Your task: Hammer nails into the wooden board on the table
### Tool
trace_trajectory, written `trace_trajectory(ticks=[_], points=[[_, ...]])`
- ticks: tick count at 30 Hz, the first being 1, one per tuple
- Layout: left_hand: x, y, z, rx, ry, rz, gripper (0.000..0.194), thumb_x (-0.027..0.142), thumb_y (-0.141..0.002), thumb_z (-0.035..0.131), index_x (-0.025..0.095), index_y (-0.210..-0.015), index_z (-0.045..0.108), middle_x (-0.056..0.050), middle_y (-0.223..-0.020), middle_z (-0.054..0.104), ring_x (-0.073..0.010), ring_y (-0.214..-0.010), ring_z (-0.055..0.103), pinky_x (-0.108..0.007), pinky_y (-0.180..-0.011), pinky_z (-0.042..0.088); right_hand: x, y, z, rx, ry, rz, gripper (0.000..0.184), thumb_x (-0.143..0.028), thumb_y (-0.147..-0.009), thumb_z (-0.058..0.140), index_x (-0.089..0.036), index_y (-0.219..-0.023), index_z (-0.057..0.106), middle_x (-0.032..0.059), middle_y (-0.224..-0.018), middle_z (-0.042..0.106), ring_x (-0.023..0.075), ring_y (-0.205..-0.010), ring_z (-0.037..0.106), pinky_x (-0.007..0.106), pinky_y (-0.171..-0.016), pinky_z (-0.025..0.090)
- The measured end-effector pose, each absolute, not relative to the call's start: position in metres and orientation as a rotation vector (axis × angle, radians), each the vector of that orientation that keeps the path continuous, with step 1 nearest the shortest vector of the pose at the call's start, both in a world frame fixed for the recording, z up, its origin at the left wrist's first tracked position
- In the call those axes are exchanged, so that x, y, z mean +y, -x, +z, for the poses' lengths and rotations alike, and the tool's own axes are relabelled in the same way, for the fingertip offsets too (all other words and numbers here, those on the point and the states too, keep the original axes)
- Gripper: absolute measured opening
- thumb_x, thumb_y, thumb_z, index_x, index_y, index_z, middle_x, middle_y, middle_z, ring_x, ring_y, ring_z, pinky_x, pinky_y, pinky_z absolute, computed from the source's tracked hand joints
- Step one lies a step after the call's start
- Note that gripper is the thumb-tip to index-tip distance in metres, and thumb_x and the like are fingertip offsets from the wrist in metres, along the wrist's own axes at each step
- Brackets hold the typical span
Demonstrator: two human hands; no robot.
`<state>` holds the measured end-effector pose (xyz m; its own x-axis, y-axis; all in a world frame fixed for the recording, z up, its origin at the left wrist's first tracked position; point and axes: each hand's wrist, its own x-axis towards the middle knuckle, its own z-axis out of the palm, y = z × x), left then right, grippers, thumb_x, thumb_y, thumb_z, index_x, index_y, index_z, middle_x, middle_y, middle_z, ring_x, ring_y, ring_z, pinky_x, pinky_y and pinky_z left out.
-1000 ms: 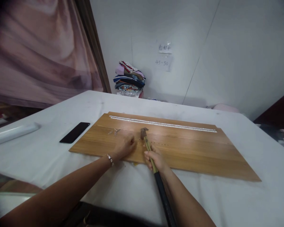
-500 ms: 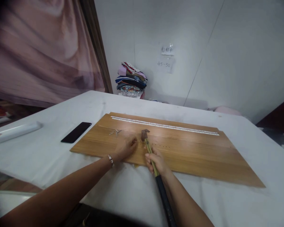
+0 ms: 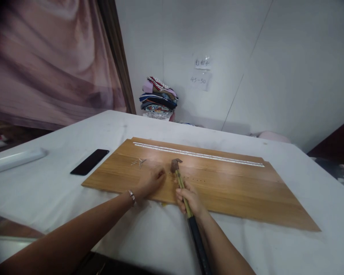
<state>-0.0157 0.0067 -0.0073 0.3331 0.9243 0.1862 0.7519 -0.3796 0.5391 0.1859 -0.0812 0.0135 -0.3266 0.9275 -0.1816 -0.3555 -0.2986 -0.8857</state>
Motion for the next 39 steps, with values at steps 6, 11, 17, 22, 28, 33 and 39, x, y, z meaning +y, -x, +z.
trace_trajectory(ticks=[6, 11, 17, 22, 28, 33, 39], points=[[0.006, 0.015, -0.003, 1.469, -2.234, 0.654, 0.014, 0.019, -0.092, 0.052, 0.021, -0.085, 0.064, -0.003, -0.084, 0.068, -0.0183, -0.083, 0.064, -0.030, -0.081, 0.049, -0.081, -0.184, 0.013, -0.969, 0.931, 1.791, 0.050, -0.043, -0.070, 0.078, -0.021, -0.108, 0.054, -0.0140, -0.053, 0.049, 0.0062, -0.029, 0.037, 0.018, -0.027, 0.024], [0.010, 0.016, -0.008, 1.458, -2.256, 0.642, 0.014, 0.020, -0.094, 0.051, 0.020, -0.087, 0.064, -0.003, -0.086, 0.069, -0.0185, -0.082, 0.064, -0.030, -0.078, 0.048, -0.080, -0.185, 0.009, -0.963, 0.942, 1.781, 0.049, -0.041, -0.071, 0.077, -0.020, -0.110, 0.055, -0.0133, -0.054, 0.050, 0.0055, -0.030, 0.036, 0.018, -0.028, 0.025], [0.012, 0.014, -0.012, 1.453, -2.306, 0.642, 0.017, 0.023, -0.095, 0.051, 0.020, -0.085, 0.064, -0.004, -0.088, 0.070, -0.0182, -0.083, 0.063, -0.030, -0.077, 0.046, -0.083, -0.187, 0.009, -0.953, 0.967, 1.756, 0.048, -0.039, -0.072, 0.075, -0.021, -0.112, 0.055, -0.0133, -0.054, 0.050, 0.0051, -0.030, 0.035, 0.017, -0.028, 0.026], [0.006, 0.012, -0.001, 1.460, -2.298, 0.594, 0.015, 0.023, -0.094, 0.052, 0.020, -0.086, 0.065, -0.004, -0.087, 0.070, -0.0184, -0.083, 0.064, -0.030, -0.076, 0.047, -0.085, -0.187, 0.013, -0.967, 0.944, 1.764, 0.047, -0.040, -0.073, 0.076, -0.022, -0.111, 0.054, -0.0130, -0.056, 0.050, 0.0051, -0.030, 0.035, 0.017, -0.028, 0.026], [0.001, 0.011, 0.006, 1.455, -2.298, 0.617, 0.015, 0.021, -0.094, 0.052, 0.020, -0.087, 0.065, -0.005, -0.090, 0.071, -0.0197, -0.087, 0.066, -0.030, -0.081, 0.049, -0.082, -0.187, 0.010, -0.989, 0.946, 1.786, 0.044, -0.039, -0.072, 0.077, -0.022, -0.107, 0.055, -0.0131, -0.055, 0.049, 0.0050, -0.030, 0.035, 0.017, -0.028, 0.027], [-0.001, 0.010, 0.011, 1.488, -2.294, 0.569, 0.017, 0.023, -0.096, 0.051, 0.020, -0.089, 0.065, -0.006, -0.091, 0.071, -0.0202, -0.088, 0.066, -0.031, -0.082, 0.049, -0.084, -0.187, 0.013, -1.021, 0.944, 1.766, 0.046, -0.041, -0.073, 0.076, -0.022, -0.109, 0.054, -0.0139, -0.056, 0.048, 0.0048, -0.030, 0.035, 0.017, -0.028, 0.026], [-0.001, 0.010, 0.012, 1.480, -2.276, 0.568, 0.017, 0.021, -0.095, 0.050, 0.020, -0.088, 0.064, -0.005, -0.087, 0.070, -0.0185, -0.083, 0.064, -0.030, -0.080, 0.048, -0.085, -0.185, 0.017, -1.038, 0.953, 1.737, 0.048, -0.041, -0.073, 0.075, -0.022, -0.111, 0.052, -0.0142, -0.055, 0.048, 0.0047, -0.030, 0.035, 0.016, -0.029, 0.025]])
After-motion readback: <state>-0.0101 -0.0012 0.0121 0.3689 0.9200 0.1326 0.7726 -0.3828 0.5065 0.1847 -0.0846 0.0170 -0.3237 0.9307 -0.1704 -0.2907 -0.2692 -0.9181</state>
